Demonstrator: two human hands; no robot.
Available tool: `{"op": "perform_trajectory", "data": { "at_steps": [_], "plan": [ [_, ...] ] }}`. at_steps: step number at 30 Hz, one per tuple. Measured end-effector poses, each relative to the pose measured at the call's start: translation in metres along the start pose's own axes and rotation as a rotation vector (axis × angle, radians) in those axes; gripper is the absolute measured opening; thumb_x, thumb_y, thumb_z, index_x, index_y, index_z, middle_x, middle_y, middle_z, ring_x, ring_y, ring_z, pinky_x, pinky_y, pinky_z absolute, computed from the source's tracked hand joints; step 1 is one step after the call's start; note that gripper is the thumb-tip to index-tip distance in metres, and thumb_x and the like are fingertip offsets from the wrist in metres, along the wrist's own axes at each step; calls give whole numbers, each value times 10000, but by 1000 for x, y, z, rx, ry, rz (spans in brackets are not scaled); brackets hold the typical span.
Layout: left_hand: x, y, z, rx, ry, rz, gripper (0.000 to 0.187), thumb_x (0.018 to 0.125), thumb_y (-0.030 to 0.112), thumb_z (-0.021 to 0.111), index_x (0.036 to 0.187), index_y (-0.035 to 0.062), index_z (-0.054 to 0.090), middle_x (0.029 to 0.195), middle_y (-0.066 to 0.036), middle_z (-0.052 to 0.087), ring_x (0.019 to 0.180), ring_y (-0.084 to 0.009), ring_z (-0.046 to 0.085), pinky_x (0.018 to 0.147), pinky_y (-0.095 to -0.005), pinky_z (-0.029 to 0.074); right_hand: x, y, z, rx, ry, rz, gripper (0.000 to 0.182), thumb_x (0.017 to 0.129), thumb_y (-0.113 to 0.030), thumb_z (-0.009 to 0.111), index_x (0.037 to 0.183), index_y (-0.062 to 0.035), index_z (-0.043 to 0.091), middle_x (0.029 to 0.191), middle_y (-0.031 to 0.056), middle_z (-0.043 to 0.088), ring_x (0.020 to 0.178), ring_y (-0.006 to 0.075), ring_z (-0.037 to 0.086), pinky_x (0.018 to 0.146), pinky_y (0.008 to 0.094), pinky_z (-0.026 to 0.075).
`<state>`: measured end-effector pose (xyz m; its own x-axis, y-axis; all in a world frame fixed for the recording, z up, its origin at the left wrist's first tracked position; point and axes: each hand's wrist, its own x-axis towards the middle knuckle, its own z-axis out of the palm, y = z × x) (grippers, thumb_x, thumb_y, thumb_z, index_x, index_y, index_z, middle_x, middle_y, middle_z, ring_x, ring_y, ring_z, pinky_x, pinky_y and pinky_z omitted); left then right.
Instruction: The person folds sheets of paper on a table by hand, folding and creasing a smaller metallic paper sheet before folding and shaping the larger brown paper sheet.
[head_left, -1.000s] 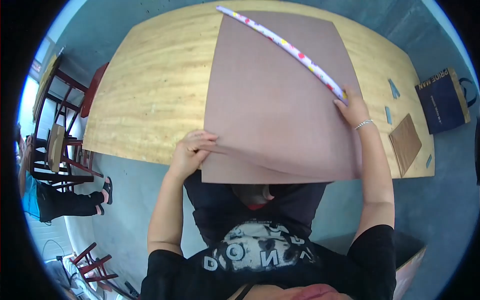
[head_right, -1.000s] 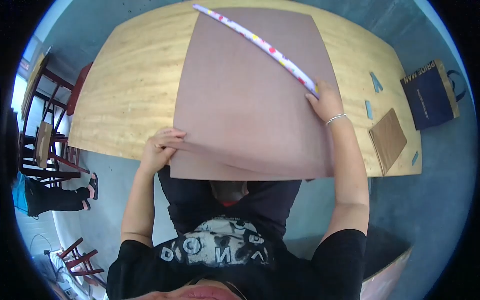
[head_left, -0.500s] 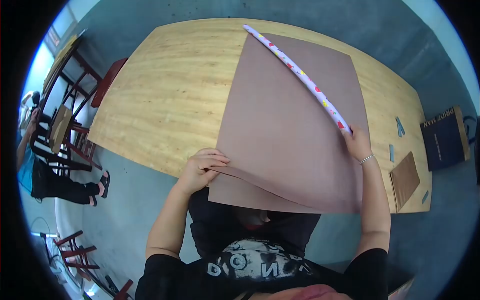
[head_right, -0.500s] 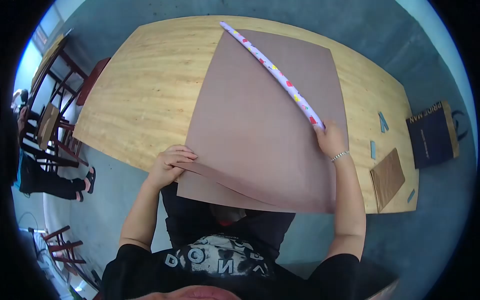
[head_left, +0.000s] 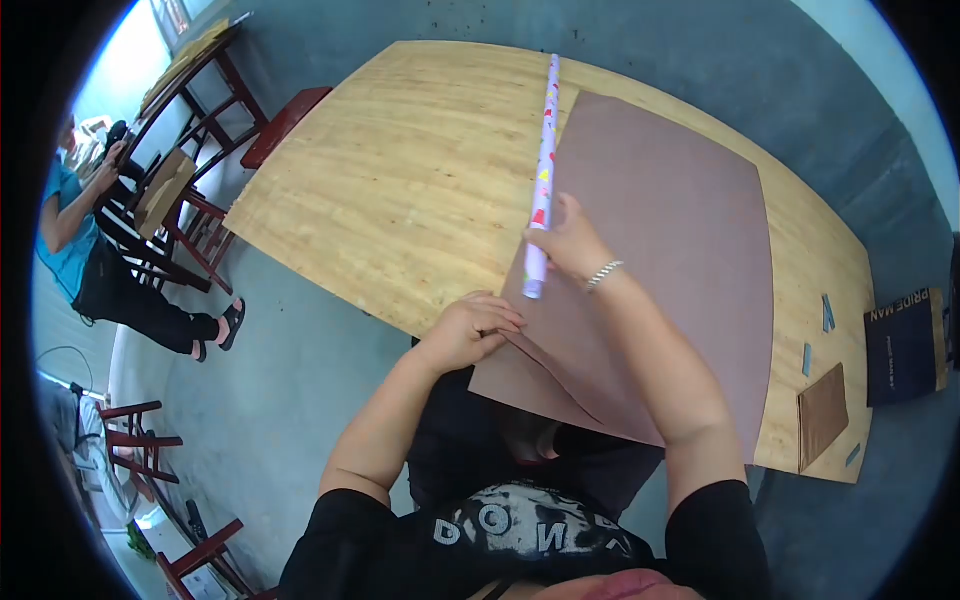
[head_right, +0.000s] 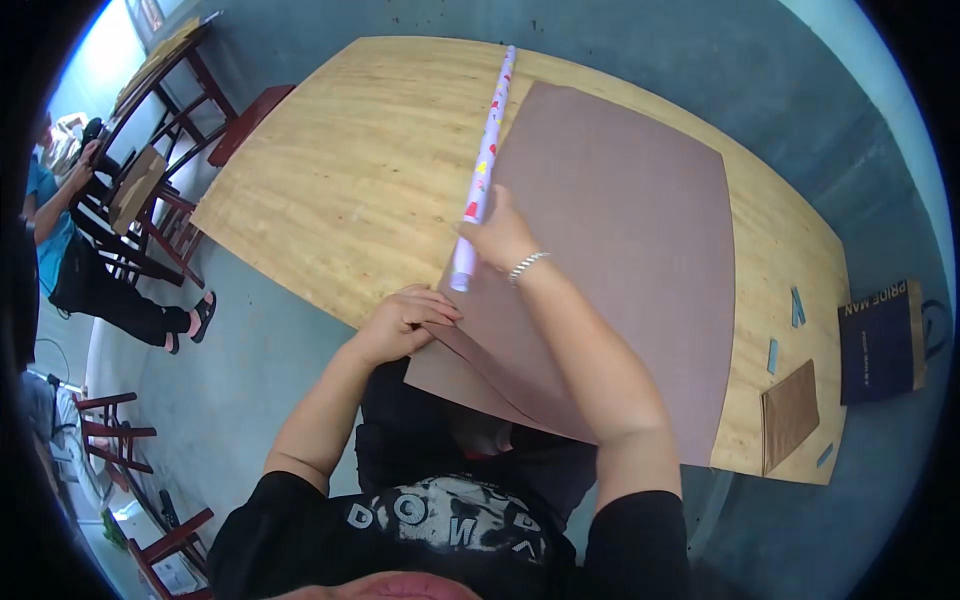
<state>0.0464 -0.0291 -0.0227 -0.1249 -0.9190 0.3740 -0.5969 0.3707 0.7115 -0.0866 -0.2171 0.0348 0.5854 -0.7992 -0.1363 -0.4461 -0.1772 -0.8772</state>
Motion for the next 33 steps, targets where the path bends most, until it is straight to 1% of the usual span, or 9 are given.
{"op": "perform_trajectory", "data": {
  "at_steps": [2, 6, 13, 17, 20, 22, 27, 30, 33],
  "plan": [
    [0, -4, 2, 0, 28, 52, 180, 744, 6, 723, 909, 70, 756, 1048, -42, 747, 1059, -251, 672, 966, -405, 511, 40, 27, 49, -46, 134, -243, 846, 833, -278, 756, 1493, 2, 307, 1187, 258, 661, 1073, 385, 667, 926, 432, 526],
    [-3, 0, 2, -13, 27, 7, 169, 755, 14, 727, 916, 60, 753, 1046, -55, 745, 1052, -260, 676, 938, -388, 533, 39, -6, 70, -342, -18, -159, 700, 884, -341, 703, 1437, -8, 434, 1139, 284, 664, 1054, 408, 655, 913, 456, 527],
    [-5, -3, -1, -32, 17, -61, 170, 773, 8, 708, 937, 42, 737, 1039, -95, 736, 1048, -282, 674, 912, -382, 542, -34, -15, 31, -290, -290, -188, 606, 952, -407, 621, 1377, 12, 517, 1034, 207, 701, 915, 324, 682, 826, 361, 535],
    [-4, -3, 1, -115, 51, -94, 218, 758, -41, 674, 952, 39, 733, 1044, -111, 730, 1044, -296, 673, 919, -369, 535, -127, 4, -47, -303, -410, -255, 620, 894, -380, 701, 1361, -5, 539, 1292, 210, 622, 1182, 327, 612, 1000, 383, 477],
    [-5, -10, 3, -194, 42, -70, 297, 716, -104, 619, 960, 22, 730, 1070, -110, 736, 1069, -286, 674, 918, -351, 535, -198, 31, -84, -310, -319, -261, 690, 786, -289, 802, 1382, -58, 541, 1356, 166, 595, 1267, 323, 556, 1090, 446, 393],
    [-3, -7, 0, -248, 44, -119, 379, 661, -154, 561, 973, -12, 723, 1060, -115, 742, 1080, -275, 676, 932, -336, 525, -241, 49, -105, -702, -80, -100, 781, 673, -260, 869, 1367, -87, 555, 1359, 138, 593, 1279, 316, 538, 1142, 518, 293],
    [3, 1, -4, -320, 10, -178, 408, 643, -185, 533, 986, -56, 714, 1031, -141, 734, 1063, -259, 670, 952, -349, 515, -327, 135, -169, -1099, 415, 86, 825, 641, -111, 834, 1405, -162, 527, 1414, 94, 559, 1333, 288, 502, 1167, 575, 215],
    [6, 1, -5, -409, 54, -200, 312, 706, -171, 553, 955, -68, 710, 1035, -166, 730, 1065, -280, 668, 956, -362, 517, -353, 180, -208, -1071, 696, 217, 793, 719, -45, 771, 1452, -131, 479, 1465, 103, 517, 1375, 274, 467, 1176, 539, 229],
    [8, -1, -9, -411, 74, -191, 262, 744, -166, 580, 959, -80, 701, 1045, -183, 726, 1060, -292, 670, 957, -374, 517, -365, 242, -239, -205, 910, 143, 758, 820, -51, 718, 1507, -71, 397, 1523, 103, 456, 1429, 219, 395, 1177, 450, 262]
  ]
}}
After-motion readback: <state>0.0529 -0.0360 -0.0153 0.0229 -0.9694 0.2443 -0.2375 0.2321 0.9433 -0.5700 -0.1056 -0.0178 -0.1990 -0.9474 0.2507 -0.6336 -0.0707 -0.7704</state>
